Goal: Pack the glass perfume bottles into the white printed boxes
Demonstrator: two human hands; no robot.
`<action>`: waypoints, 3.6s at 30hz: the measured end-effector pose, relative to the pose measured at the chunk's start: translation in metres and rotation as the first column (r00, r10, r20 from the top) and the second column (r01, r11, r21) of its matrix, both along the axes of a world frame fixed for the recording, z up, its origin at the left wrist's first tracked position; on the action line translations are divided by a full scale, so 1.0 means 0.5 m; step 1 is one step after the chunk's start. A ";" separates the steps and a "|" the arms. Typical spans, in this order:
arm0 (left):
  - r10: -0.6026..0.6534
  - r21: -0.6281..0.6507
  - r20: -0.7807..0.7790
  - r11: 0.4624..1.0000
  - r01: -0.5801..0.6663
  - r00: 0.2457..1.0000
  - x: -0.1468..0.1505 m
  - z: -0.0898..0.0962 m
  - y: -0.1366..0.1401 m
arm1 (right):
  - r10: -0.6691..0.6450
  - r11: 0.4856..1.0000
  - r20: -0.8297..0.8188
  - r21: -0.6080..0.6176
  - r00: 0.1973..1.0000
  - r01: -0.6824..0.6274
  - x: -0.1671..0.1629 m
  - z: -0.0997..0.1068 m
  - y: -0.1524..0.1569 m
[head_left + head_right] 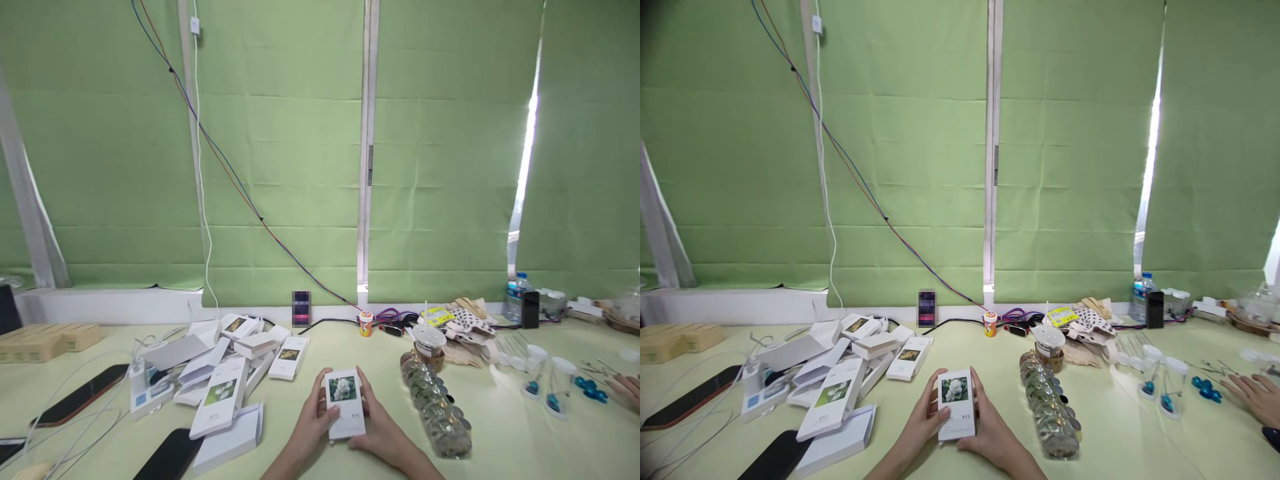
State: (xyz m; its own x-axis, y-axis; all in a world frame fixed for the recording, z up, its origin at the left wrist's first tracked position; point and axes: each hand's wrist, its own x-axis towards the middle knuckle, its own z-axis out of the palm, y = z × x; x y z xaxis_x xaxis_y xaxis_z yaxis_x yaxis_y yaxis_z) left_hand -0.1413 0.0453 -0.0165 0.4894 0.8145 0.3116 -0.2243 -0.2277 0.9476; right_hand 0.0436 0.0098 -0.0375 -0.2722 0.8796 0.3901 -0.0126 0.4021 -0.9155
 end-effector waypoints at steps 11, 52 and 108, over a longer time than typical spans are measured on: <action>-0.062 0.096 -0.157 0.992 0.077 0.986 -0.010 -0.003 -0.011 | -0.157 0.986 0.075 0.065 0.985 0.152 -0.006 0.002 -0.010; 0.159 0.254 -0.248 0.963 -0.094 0.956 0.000 -0.029 0.053 | -0.561 0.826 0.311 0.270 0.767 0.495 0.005 -0.036 0.022; 0.431 0.518 -0.654 0.854 -0.046 0.622 -0.026 0.036 0.001 | -0.593 0.801 0.187 0.033 0.783 0.598 0.022 -0.039 0.021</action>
State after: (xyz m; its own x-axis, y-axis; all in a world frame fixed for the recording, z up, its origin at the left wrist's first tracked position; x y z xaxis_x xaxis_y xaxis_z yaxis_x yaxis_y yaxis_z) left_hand -0.1541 0.0457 0.0016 0.5101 0.8154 0.2736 0.6119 -0.5676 0.5508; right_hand 0.0547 0.0204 -0.0570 0.2467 0.8992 0.3612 0.3862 0.2506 -0.8877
